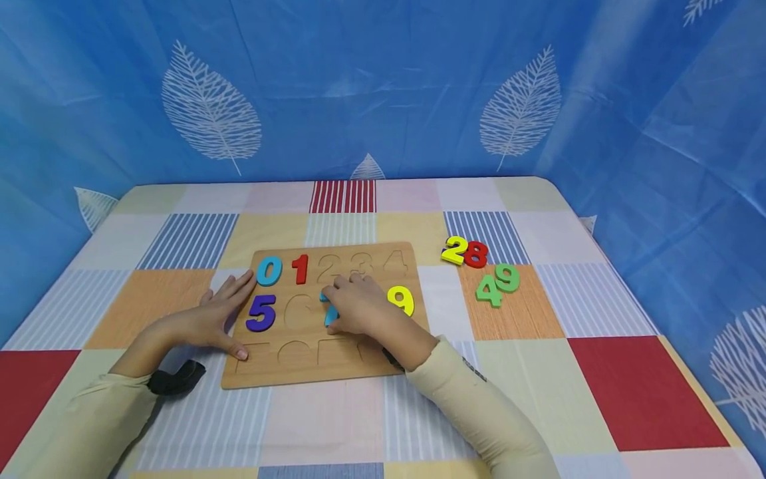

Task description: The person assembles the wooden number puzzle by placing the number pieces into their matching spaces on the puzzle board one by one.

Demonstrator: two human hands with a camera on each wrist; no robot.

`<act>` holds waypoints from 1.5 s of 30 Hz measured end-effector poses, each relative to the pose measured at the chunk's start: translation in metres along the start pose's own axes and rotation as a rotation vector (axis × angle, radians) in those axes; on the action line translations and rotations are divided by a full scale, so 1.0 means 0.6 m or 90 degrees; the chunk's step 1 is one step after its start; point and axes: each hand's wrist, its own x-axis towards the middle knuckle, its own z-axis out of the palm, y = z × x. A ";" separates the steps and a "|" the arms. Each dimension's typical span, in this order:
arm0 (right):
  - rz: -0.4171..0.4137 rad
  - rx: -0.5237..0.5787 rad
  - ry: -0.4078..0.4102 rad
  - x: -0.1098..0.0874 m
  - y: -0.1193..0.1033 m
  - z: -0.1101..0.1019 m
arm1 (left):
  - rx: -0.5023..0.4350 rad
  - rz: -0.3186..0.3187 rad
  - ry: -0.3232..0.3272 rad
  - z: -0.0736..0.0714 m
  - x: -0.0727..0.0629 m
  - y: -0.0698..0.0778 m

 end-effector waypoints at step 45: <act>-0.011 0.039 0.023 -0.009 0.041 -0.008 | 0.008 -0.005 0.002 0.000 0.005 0.002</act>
